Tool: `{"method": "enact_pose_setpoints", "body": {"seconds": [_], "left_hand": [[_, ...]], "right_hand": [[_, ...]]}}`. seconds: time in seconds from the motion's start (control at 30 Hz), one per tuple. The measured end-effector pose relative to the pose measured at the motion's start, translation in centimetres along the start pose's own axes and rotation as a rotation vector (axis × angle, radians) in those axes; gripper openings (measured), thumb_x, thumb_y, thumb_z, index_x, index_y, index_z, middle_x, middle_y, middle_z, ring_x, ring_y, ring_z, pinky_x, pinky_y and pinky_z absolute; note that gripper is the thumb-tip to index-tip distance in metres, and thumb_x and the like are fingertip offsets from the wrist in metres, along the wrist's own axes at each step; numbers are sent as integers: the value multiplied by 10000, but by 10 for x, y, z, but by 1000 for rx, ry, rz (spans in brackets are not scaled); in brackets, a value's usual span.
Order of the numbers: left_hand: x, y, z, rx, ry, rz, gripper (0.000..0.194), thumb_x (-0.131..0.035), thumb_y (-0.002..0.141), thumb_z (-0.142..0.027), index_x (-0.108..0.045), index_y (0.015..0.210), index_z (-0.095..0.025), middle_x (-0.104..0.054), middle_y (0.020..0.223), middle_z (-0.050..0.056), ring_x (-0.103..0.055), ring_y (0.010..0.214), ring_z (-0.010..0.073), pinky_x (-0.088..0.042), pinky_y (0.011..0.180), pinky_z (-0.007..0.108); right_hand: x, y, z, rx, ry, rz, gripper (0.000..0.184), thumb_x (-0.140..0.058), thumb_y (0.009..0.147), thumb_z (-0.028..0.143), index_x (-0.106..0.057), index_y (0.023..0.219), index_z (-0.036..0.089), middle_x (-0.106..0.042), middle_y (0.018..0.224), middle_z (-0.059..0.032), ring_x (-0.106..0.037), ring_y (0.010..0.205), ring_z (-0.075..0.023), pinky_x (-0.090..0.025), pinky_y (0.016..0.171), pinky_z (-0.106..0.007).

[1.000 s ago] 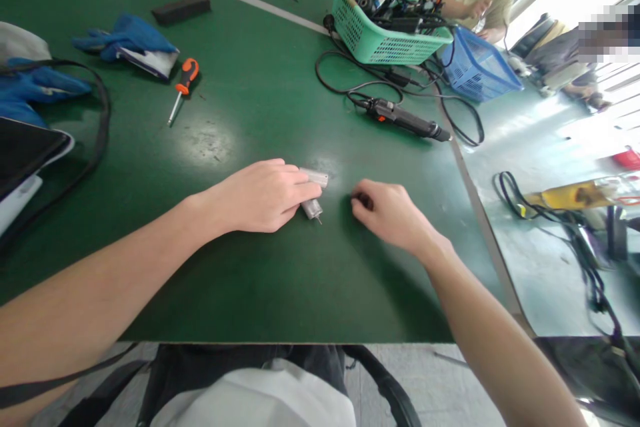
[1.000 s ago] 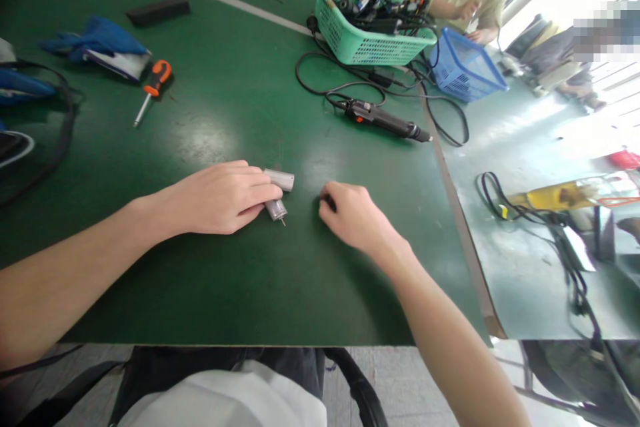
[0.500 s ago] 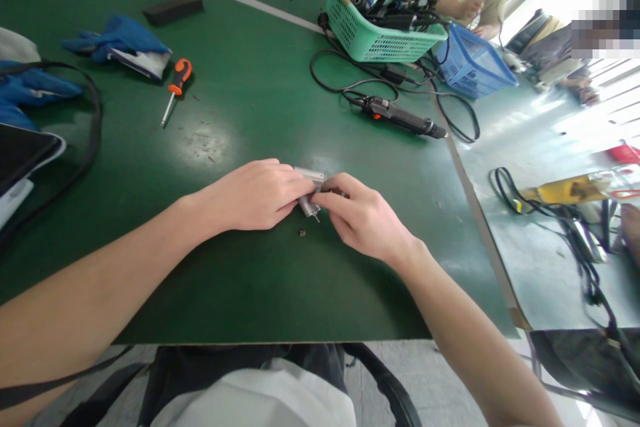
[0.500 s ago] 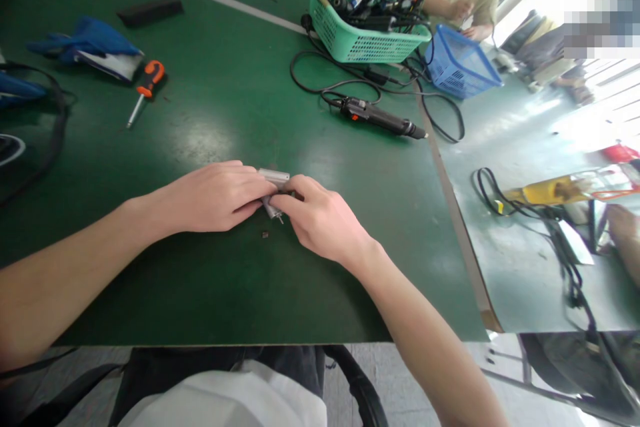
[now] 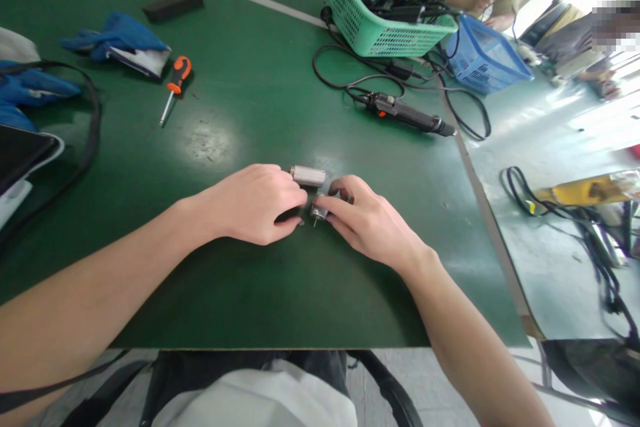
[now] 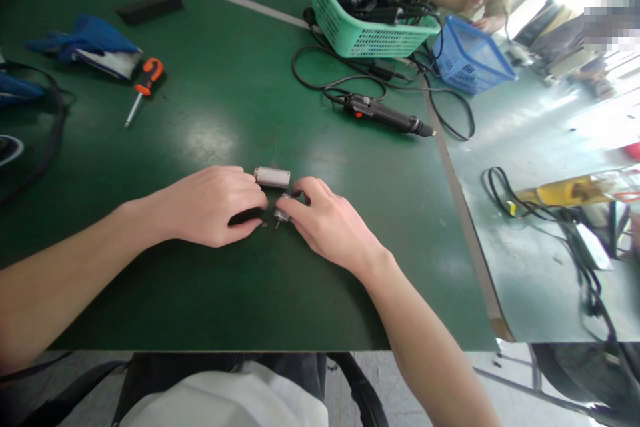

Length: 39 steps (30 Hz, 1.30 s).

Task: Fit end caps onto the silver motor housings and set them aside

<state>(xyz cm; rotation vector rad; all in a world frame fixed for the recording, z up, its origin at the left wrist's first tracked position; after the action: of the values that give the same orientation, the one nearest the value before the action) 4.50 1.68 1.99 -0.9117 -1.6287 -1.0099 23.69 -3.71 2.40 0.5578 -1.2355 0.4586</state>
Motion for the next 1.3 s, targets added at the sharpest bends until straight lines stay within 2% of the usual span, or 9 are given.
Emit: {"method": "enact_pose_setpoints", "body": {"seconds": [0.1,0.23,0.5,0.7,0.87,1.03,1.3], "left_hand": [[-1,1,-1,-19,13,0,183,-604,924,-301,-697,814,-188,-717,791,52,-633,722,194,-472,731,335],[-3,2,-2,-32,44,30,192,-606,936,-317,-698,819,-195,-710,779,44,-634,724,201,-459,721,345],[-7,2,-3,-61,102,10,196,-576,978,-298,-720,891,-197,-730,820,40,-657,752,207,-444,712,349],[-8,1,0,-66,76,-2,197,-557,984,-243,-703,861,-193,-714,814,35,-646,732,194,-453,693,327],[-7,1,2,-36,39,-10,203,-543,984,-242,-702,868,-190,-710,803,29,-659,740,201,-477,691,324],[-8,2,1,-34,36,-25,235,-525,1005,-259,-717,893,-184,-726,831,32,-678,772,206,-492,709,327],[-7,3,2,-8,4,-14,206,-561,994,-261,-726,893,-189,-739,827,25,-684,767,195,-481,702,303]], "right_hand": [[2,-3,-2,6,74,-12,234,-537,1038,225,-636,1250,228,-590,1304,-149,-589,1082,-273,-589,857,-424],[0,-5,-4,15,195,-29,201,-580,1015,221,-611,1213,210,-669,1215,-118,-620,1075,-268,-577,933,-445],[-5,-5,-5,-41,200,-51,198,-619,982,223,-612,1179,209,-670,1176,-112,-640,1077,-268,-575,926,-428],[-6,-5,-4,-68,196,-73,185,-631,967,225,-620,1151,211,-682,1122,-101,-651,1033,-263,-574,900,-419],[-10,-6,-2,-72,176,-115,269,-623,962,240,-626,1229,202,-694,1134,-116,-664,1035,-275,-578,889,-425],[-12,-4,0,-64,188,-131,194,-619,962,242,-662,1146,198,-702,1093,-111,-664,1002,-268,-581,871,-415],[-12,-4,0,-63,191,-150,187,-618,981,269,-664,1145,195,-703,1085,-111,-665,998,-264,-580,870,-410]]}}
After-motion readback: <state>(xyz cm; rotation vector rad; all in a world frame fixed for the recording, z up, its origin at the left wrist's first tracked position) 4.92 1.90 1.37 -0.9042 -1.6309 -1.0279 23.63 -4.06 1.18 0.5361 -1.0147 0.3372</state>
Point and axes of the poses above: each hand's wrist, its own y-axis towards the middle knuckle, its own x-axis out of the back of the hand, z = x × y, the point moved 4 cm from there along y, towards the middle knuckle
